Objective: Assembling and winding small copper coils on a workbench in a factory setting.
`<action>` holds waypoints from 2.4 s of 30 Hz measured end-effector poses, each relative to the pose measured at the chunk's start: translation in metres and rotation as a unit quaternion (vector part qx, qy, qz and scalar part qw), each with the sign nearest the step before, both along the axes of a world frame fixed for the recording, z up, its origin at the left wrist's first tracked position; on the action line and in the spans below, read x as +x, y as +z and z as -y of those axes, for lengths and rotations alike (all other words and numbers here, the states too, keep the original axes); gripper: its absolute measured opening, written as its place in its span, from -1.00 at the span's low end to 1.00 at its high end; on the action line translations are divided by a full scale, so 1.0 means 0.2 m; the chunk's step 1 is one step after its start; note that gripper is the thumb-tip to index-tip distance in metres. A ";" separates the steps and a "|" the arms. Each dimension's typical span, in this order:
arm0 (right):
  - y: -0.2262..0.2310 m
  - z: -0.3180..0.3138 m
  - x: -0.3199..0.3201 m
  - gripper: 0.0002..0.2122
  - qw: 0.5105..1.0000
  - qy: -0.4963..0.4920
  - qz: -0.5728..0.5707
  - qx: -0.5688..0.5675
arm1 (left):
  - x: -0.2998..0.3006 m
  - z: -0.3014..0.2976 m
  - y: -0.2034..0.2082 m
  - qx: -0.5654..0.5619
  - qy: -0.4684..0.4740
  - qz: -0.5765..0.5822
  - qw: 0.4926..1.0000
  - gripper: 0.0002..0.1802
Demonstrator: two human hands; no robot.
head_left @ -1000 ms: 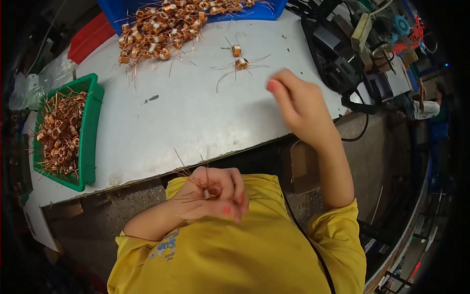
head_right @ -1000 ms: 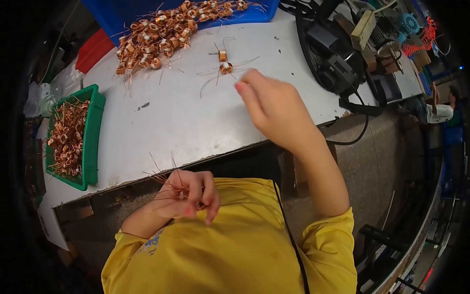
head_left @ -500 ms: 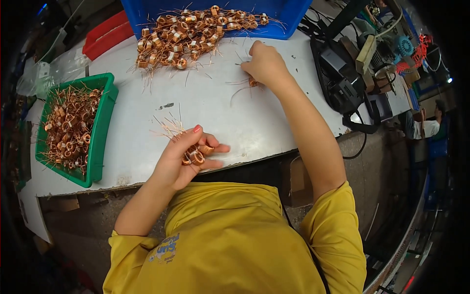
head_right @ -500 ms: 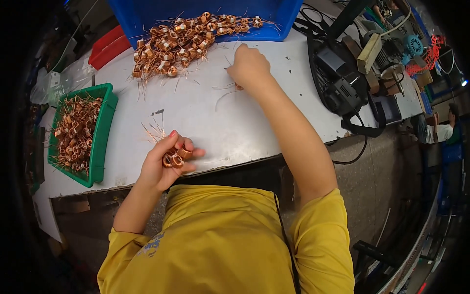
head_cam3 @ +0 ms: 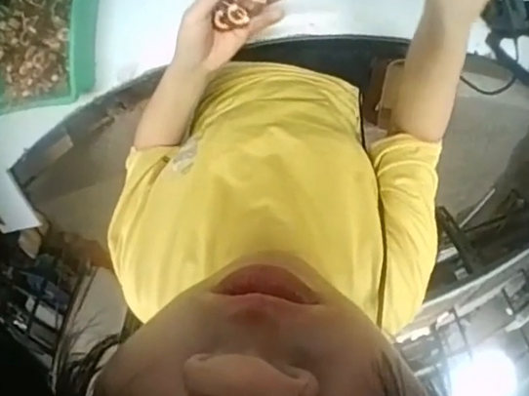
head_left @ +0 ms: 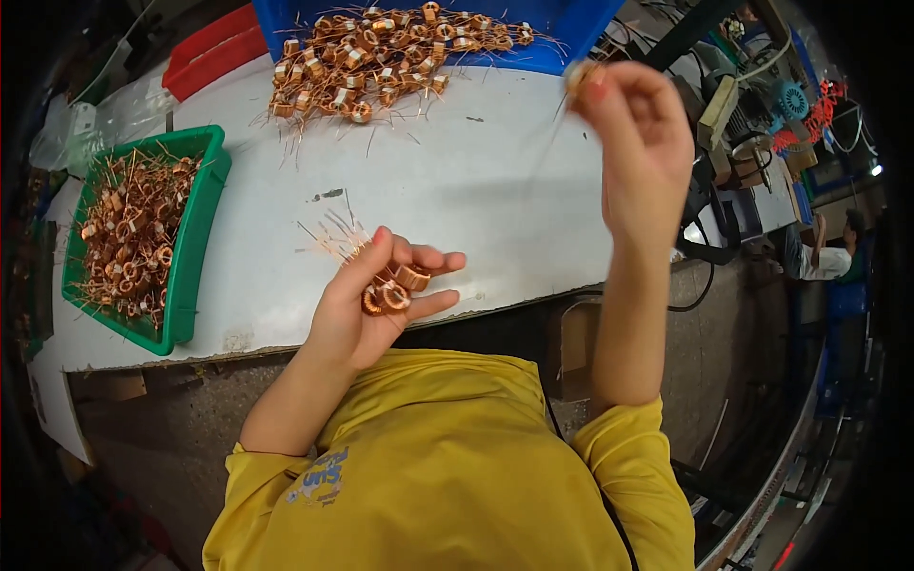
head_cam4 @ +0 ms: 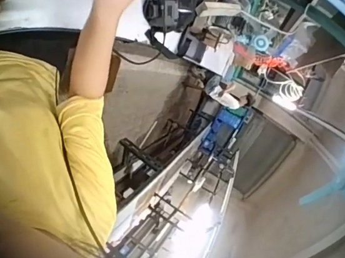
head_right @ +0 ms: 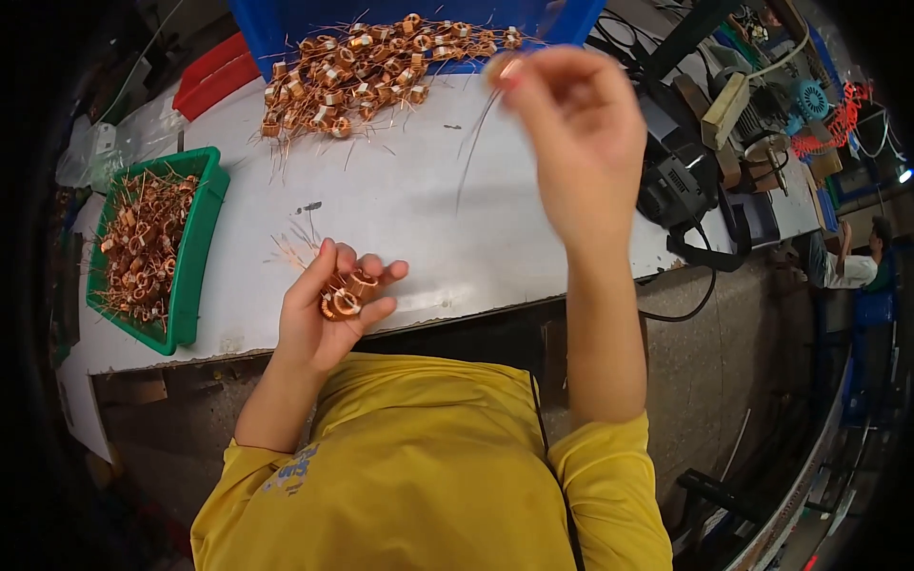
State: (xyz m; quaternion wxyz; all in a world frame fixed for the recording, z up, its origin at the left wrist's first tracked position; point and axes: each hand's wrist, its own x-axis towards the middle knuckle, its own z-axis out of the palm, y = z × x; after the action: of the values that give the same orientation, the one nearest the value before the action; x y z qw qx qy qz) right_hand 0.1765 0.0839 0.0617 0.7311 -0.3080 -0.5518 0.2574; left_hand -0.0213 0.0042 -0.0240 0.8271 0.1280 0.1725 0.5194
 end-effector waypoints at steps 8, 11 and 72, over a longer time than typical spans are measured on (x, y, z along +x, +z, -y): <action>0.02 0.52 -0.14 -0.81 0.905 0.188 0.228 -0.307 | 0.09 0.10 -0.04 0.053 -0.029 -0.003 0.998 -0.82; -0.01 0.56 -0.15 -0.80 0.904 0.118 0.270 -0.310 | 0.09 0.14 -0.06 0.053 -0.074 0.002 0.996 -0.82; -0.54 0.60 -0.03 0.19 0.934 0.302 -0.109 -0.159 | 0.18 0.28 -0.11 -0.041 -0.131 -0.056 0.989 -0.69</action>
State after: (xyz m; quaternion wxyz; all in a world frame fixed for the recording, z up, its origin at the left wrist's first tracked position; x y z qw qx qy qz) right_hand 0.1699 -0.0364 -0.0463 0.6160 -0.2095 -0.4875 0.5823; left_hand 0.0152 -0.0511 -0.0460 0.8813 0.1447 0.2215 0.3915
